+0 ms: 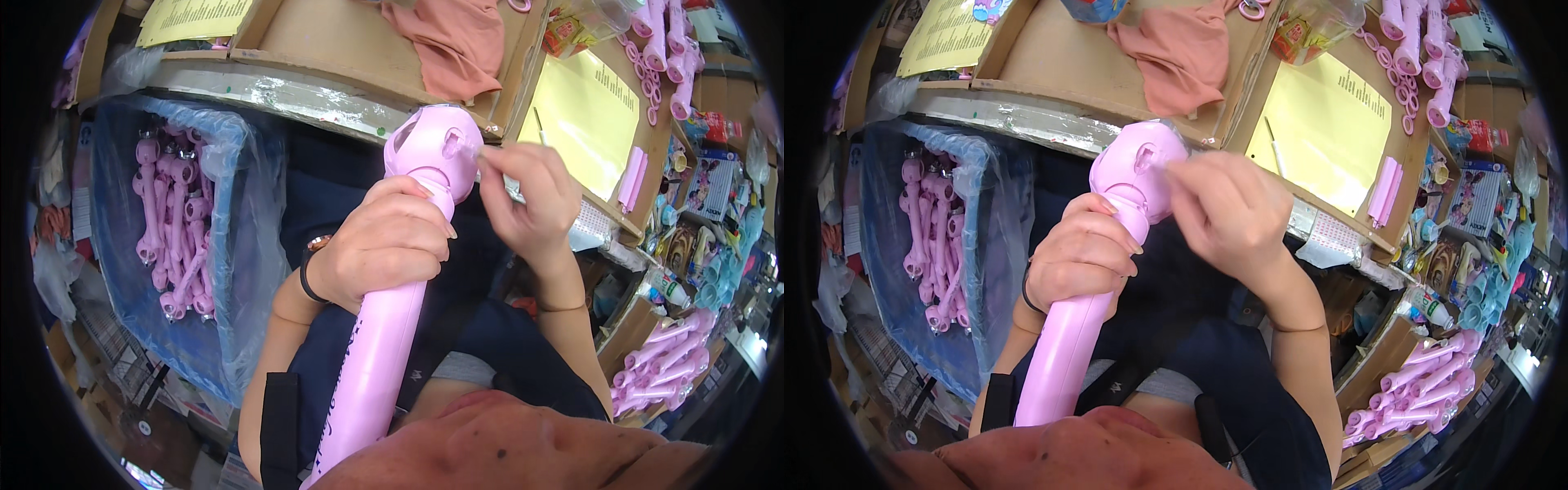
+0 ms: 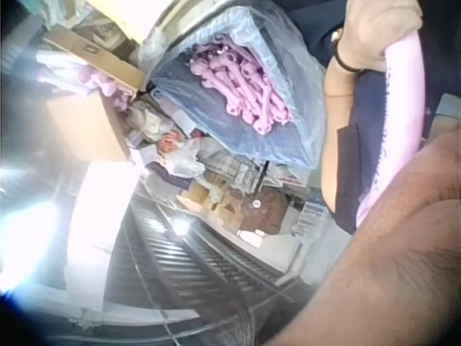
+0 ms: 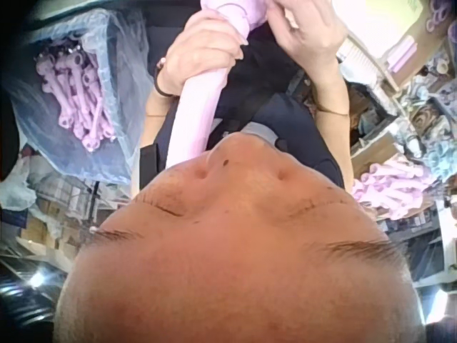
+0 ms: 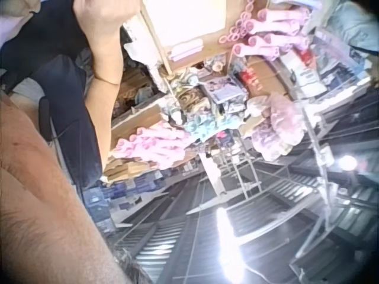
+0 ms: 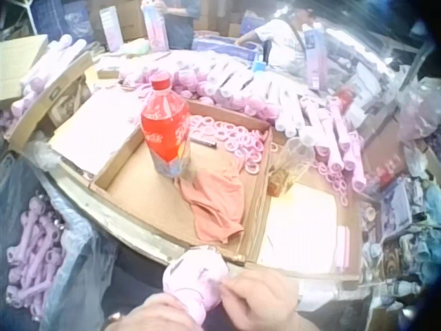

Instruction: The person assembles pink light sticks by inserting a small metal piece into the head, wiping the surface with a cloth, and attaching a silver crown-shaped accessory. The person handles the light sticks one at a time, repeating the same sequence of actions.

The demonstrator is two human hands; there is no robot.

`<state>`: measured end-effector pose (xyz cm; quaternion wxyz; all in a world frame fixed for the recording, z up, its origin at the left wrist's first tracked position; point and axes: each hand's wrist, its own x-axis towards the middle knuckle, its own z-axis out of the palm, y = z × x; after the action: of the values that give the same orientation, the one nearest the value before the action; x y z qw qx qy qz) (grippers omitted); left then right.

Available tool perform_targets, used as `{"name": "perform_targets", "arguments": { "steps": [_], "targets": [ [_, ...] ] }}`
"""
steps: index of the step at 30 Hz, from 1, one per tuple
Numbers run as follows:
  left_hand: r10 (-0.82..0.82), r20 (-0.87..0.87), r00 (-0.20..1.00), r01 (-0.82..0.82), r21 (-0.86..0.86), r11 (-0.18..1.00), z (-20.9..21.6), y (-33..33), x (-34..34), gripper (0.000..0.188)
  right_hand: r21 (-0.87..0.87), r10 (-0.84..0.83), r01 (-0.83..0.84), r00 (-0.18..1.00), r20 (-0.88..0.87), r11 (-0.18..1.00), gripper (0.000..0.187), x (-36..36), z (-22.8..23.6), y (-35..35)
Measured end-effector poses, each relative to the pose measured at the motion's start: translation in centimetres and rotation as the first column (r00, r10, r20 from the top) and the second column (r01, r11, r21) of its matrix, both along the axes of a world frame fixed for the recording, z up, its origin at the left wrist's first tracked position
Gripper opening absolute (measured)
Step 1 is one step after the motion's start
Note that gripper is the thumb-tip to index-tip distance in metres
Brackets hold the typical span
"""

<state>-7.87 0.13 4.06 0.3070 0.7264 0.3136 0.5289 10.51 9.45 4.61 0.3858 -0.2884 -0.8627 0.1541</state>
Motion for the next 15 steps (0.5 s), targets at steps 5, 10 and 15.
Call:
{"name": "perform_targets", "arguments": {
  "steps": [5,10,15],
  "targets": [
    [-0.019,-0.041,0.999,0.018,-0.018,1.0,0.2,0.0,0.1,0.019,0.054,-0.04,0.039,0.999,0.013,0.998,0.023,0.6,-0.6,1.0],
    [-0.02,-0.071,0.997,0.019,-0.014,1.0,0.2,0.3,0.2,0.019,-0.02,0.096,-0.097,0.995,-0.033,0.995,0.023,0.2,-0.5,0.3],
    [-0.012,-0.076,0.997,0.011,-0.01,1.0,0.3,0.4,0.2,0.019,-0.012,0.112,-0.112,0.994,-0.002,0.994,0.022,0.5,-0.4,-0.2]
  ]
}}
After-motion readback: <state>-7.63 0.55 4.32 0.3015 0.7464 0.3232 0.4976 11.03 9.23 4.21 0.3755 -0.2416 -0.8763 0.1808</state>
